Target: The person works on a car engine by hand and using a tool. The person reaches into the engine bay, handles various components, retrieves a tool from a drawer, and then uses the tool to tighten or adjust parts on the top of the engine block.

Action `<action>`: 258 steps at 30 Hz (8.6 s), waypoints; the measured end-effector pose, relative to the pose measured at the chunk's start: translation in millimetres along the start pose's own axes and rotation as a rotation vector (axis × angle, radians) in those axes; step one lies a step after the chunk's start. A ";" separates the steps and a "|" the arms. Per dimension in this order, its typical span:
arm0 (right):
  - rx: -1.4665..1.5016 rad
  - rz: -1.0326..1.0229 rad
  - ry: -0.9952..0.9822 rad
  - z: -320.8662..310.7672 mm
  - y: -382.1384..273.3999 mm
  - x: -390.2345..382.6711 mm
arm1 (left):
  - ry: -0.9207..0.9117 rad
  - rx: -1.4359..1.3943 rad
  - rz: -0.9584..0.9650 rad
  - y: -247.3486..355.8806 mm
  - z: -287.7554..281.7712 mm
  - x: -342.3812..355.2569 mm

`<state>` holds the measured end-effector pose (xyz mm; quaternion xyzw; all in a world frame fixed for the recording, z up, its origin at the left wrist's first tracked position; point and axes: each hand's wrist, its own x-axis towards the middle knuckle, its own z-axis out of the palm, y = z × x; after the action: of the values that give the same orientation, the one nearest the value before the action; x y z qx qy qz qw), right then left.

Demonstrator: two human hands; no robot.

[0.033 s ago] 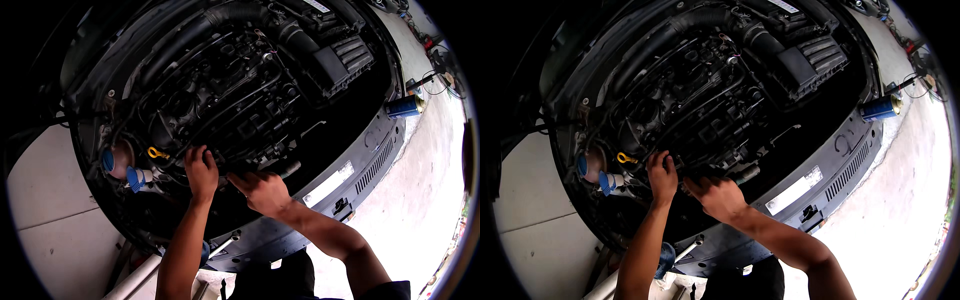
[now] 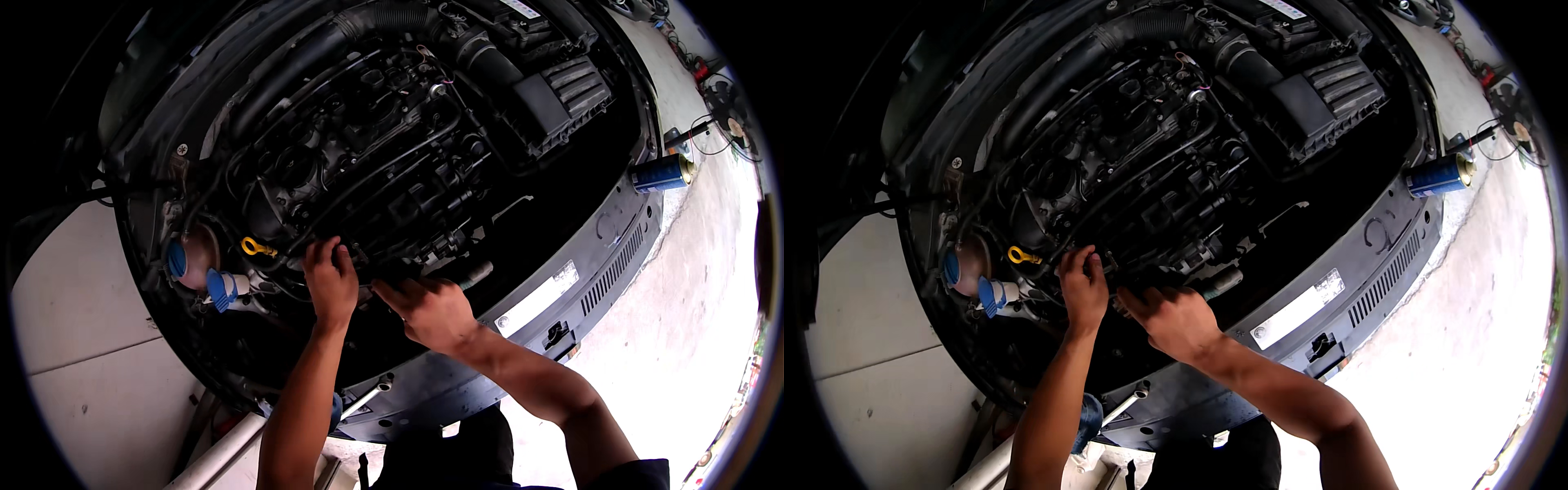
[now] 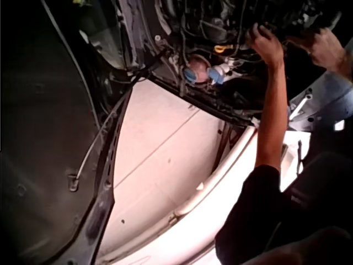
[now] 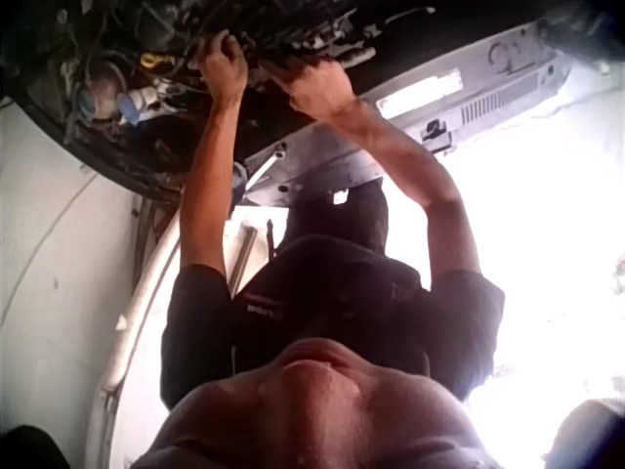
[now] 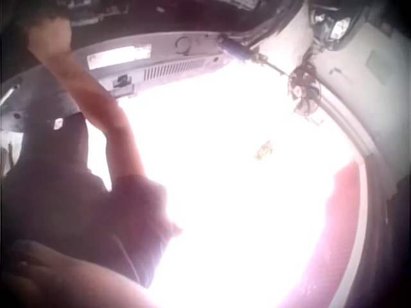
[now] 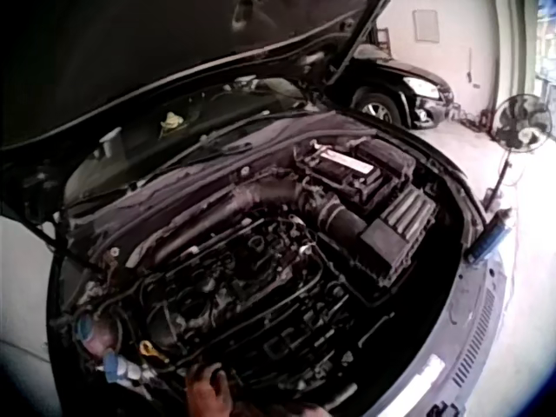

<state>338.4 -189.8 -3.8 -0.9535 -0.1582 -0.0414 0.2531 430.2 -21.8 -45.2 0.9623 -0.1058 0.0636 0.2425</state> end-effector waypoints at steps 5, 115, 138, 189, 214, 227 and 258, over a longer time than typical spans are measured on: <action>0.023 0.035 0.026 -7.5 -5.6 -1.9 | 0.000 -0.586 -0.480 -14.0 14.8 -3.8; -0.136 0.089 -0.164 45.6 13.2 -15.3 | -0.100 -0.377 0.350 -91.6 -46.5 -198.8; -0.047 0.136 -0.336 29.6 45.5 -35.1 | -0.303 -0.388 0.093 -144.7 -92.9 -183.5; -0.092 0.329 -0.407 6.6 48.9 -16.7 | -1.314 0.182 -0.293 -143.8 54.1 94.4; -0.052 0.309 -0.355 6.5 48.3 -18.9 | -0.866 0.028 -0.108 -151.5 37.4 71.8; -0.115 0.245 -0.163 15.2 46.3 -31.8 | -0.343 0.132 0.149 -110.8 -101.1 -41.0; -0.464 0.149 0.353 63.7 117.0 -44.2 | 0.676 -0.638 -1.338 73.8 360.6 -590.5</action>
<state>334.2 -266.7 -121.1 -0.9729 -0.0275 -0.2229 0.0542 -133.9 -156.4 -429.6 0.6351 0.5576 0.1590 0.5104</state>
